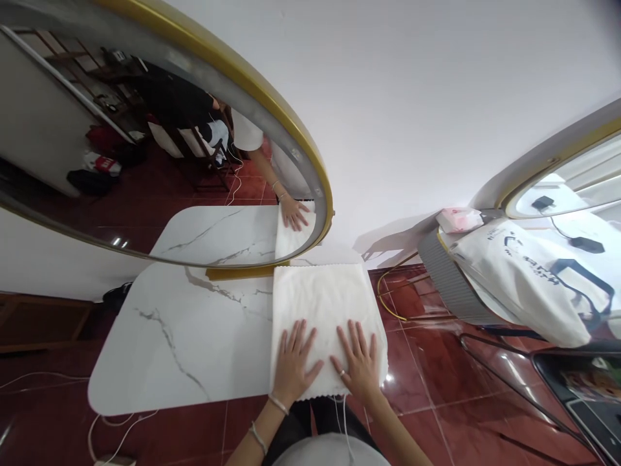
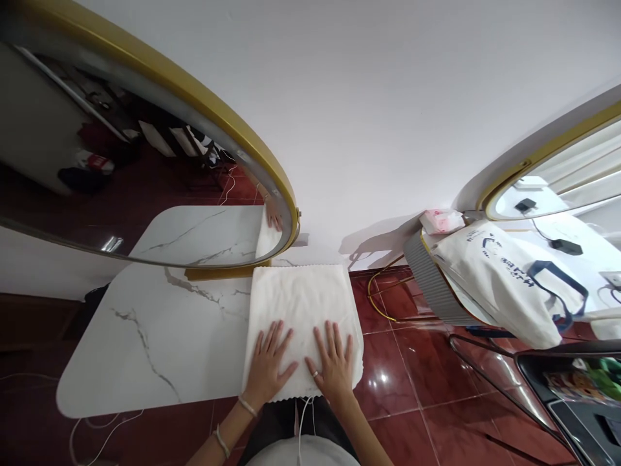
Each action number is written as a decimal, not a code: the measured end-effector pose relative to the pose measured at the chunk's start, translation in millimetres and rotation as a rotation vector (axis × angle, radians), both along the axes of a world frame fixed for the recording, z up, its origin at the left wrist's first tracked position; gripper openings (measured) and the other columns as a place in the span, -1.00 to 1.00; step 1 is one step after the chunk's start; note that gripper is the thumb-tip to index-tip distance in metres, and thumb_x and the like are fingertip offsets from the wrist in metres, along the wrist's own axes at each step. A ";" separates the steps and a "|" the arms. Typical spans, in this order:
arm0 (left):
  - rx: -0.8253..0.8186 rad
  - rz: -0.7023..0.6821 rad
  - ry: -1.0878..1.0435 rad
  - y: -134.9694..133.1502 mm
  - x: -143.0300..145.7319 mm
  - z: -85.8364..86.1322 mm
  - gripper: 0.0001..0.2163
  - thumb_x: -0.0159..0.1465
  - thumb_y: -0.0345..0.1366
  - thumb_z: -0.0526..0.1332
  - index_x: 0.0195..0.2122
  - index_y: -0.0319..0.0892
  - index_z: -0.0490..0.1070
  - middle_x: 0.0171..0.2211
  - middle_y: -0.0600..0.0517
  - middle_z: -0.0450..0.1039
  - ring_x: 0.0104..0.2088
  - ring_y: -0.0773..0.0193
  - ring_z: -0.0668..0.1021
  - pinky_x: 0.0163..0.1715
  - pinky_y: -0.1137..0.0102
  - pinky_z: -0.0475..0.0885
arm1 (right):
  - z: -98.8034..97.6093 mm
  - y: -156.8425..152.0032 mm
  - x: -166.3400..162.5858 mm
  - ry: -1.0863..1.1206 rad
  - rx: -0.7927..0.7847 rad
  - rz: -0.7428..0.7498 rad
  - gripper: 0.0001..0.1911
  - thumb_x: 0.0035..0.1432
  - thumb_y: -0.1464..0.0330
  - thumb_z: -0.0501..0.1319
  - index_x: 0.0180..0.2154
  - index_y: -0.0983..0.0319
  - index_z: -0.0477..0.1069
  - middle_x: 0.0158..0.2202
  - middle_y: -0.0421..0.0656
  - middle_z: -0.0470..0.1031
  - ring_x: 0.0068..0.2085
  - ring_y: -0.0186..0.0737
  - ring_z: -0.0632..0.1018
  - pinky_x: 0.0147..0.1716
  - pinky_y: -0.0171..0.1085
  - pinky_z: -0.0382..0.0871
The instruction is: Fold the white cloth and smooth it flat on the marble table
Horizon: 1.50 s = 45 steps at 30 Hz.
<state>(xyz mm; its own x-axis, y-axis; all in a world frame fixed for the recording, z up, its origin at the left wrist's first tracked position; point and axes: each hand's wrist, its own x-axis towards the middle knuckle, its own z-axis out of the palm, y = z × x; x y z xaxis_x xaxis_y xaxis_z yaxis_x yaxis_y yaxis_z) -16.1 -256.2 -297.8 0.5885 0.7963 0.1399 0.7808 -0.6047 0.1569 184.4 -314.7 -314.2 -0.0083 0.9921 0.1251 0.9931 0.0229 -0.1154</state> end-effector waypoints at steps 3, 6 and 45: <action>0.015 -0.001 -0.010 18.6 7.6 -2.9 -0.37 0.30 -0.02 0.10 0.35 -0.07 -0.01 0.36 -0.10 -0.03 0.35 0.01 0.07 0.27 0.03 -0.03 | -3.2 21.7 8.3 -0.010 0.022 0.004 -0.30 0.27 0.04 -0.01 0.35 0.10 -0.10 0.39 -0.02 -0.11 0.37 0.05 -0.05 0.25 0.21 -0.23; 0.012 0.024 -0.036 54.2 26.6 -4.2 -0.38 0.30 -0.03 0.11 0.34 -0.07 0.02 0.36 -0.11 -0.02 0.35 0.01 0.07 0.27 0.01 -0.02 | -4.0 61.0 26.5 -0.022 0.014 0.002 -0.34 0.29 0.05 -0.03 0.34 0.10 -0.05 0.39 -0.05 -0.10 0.38 0.01 -0.07 0.26 0.19 -0.23; 0.075 0.399 -0.116 142.2 -72.8 -19.2 -0.43 0.36 -0.13 0.04 0.36 -0.11 -0.05 0.40 -0.11 -0.25 0.37 0.05 -0.05 0.29 0.04 0.02 | -15.6 164.3 -81.3 0.098 0.130 -0.069 -0.37 0.28 0.09 0.01 0.31 0.15 0.06 0.38 0.07 -0.11 0.37 0.13 -0.10 0.24 0.15 -0.10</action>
